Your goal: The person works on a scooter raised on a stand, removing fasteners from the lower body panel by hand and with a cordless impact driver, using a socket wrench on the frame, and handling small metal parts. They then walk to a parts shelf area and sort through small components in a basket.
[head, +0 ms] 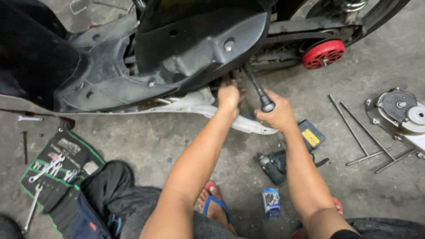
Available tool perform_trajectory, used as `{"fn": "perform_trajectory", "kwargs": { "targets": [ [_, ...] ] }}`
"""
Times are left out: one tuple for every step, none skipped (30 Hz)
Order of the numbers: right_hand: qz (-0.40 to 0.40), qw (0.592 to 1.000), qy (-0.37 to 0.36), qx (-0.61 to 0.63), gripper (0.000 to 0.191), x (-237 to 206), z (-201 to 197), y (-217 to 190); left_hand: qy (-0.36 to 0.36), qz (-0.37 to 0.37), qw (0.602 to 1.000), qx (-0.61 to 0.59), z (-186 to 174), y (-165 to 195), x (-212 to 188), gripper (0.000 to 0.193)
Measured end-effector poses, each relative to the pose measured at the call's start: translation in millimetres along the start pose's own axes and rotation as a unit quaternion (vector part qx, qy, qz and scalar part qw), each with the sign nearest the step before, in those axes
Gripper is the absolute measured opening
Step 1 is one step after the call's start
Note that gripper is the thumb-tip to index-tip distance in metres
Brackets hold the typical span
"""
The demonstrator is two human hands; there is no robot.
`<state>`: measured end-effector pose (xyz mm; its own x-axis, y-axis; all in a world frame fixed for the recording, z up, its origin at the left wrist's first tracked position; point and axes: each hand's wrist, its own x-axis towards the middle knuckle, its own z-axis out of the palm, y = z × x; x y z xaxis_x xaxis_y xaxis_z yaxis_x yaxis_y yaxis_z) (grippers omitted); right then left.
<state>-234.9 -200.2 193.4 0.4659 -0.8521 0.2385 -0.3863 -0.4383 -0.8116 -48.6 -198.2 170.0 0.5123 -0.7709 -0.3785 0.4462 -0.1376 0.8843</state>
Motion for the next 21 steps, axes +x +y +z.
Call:
{"fn": "perform_trajectory", "kwargs": {
  "targets": [
    [0.018, 1.0, -0.008, 0.005, 0.079, -1, 0, 1, 0.009, -0.032, 0.999, -0.008, 0, 4, 0, 0.026],
    [0.002, 1.0, -0.009, -0.015, 0.08, -1, 0, 1, 0.004, -0.068, 0.998, -0.008, 0, 7, -1, 0.025],
    [-0.016, 0.999, -0.005, -0.038, 0.081, -3, 1, 1, -0.006, -0.1, 0.995, -0.008, -1, 8, -1, 0.025],
    [-0.035, 0.998, 0.003, -0.061, 0.082, -3, 2, 1, -0.019, -0.129, 0.991, -0.006, 2, 12, -1, 0.025],
    [-0.035, 0.997, -0.005, -0.072, 0.081, -2, 3, 2, -0.03, -0.113, 0.993, -0.009, 5, 15, -3, 0.024],
    [-0.034, 0.996, -0.015, -0.081, 0.08, -2, 5, 2, -0.038, -0.098, 0.994, -0.01, 6, 17, -4, 0.023],
    [-0.03, 0.995, -0.029, -0.088, 0.079, -1, 8, 3, -0.043, -0.086, 0.995, -0.012, 9, 19, -6, 0.023],
    [-0.023, 0.996, -0.03, -0.077, 0.079, -1, 10, 3, -0.04, -0.09, 0.995, -0.006, 10, 21, -7, 0.023],
    [-0.017, 0.997, -0.031, -0.066, 0.078, 0, 12, 4, -0.038, -0.092, 0.995, 0.0, 11, 23, -7, 0.023],
    [-0.012, 0.998, -0.029, -0.055, 0.077, 2, 15, 5, -0.037, -0.092, 0.995, 0.007, 11, 24, -7, 0.023],
    [-0.028, 0.997, -0.028, -0.062, 0.078, 3, 16, 6, -0.038, -0.09, 0.995, 0.002, 11, 25, -6, 0.024],
    [-0.041, 0.996, -0.027, -0.069, 0.078, 5, 19, 6, -0.039, -0.091, 0.995, -0.003, 10, 25, -5, 0.024],
    [-0.055, 0.995, -0.026, -0.076, 0.079, 7, 20, 6, -0.041, -0.091, 0.995, -0.007, 9, 24, -4, 0.025],
    [-0.045, 0.996, -0.024, -0.07, 0.078, 8, 21, 6, -0.042, -0.09, 0.995, -0.008, 8, 23, -3, 0.025],
    [-0.036, 0.997, -0.025, -0.063, 0.078, 9, 22, 5, -0.041, -0.088, 0.995, -0.01, 7, 22, -2, 0.025],
    [-0.028, 0.998, -0.028, -0.054, 0.077, 9, 23, 4, -0.037, -0.086, 0.996, -0.012, 6, 21, -1, 0.025],
    [-0.03, 0.998, -0.026, -0.054, 0.077, 9, 23, 1, -0.045, -0.08, 0.996, -0.02, 5, 20, -1, 0.024],
    [-0.033, 0.998, -0.024, -0.055, 0.076, 8, 23, -2, -0.053, -0.073, 0.995, -0.029, 5, 21, -2, 0.024],
    [-0.036, 0.998, -0.019, -0.056, 0.076, 7, 24, -5, -0.064, -0.064, 0.995, -0.038, 5, 21, -2, 0.024],
    [-0.034, 0.997, -0.017, -0.062, 0.077, 6, 24, -10, -0.057, -0.071, 0.995, -0.045, 5, 20, -2, 0.022],
    [-0.031, 0.997, -0.013, -0.068, 0.078, 4, 24, -15, -0.053, -0.078, 0.994, -0.052, 5, 20, -3, 0.021]
  ]
}}
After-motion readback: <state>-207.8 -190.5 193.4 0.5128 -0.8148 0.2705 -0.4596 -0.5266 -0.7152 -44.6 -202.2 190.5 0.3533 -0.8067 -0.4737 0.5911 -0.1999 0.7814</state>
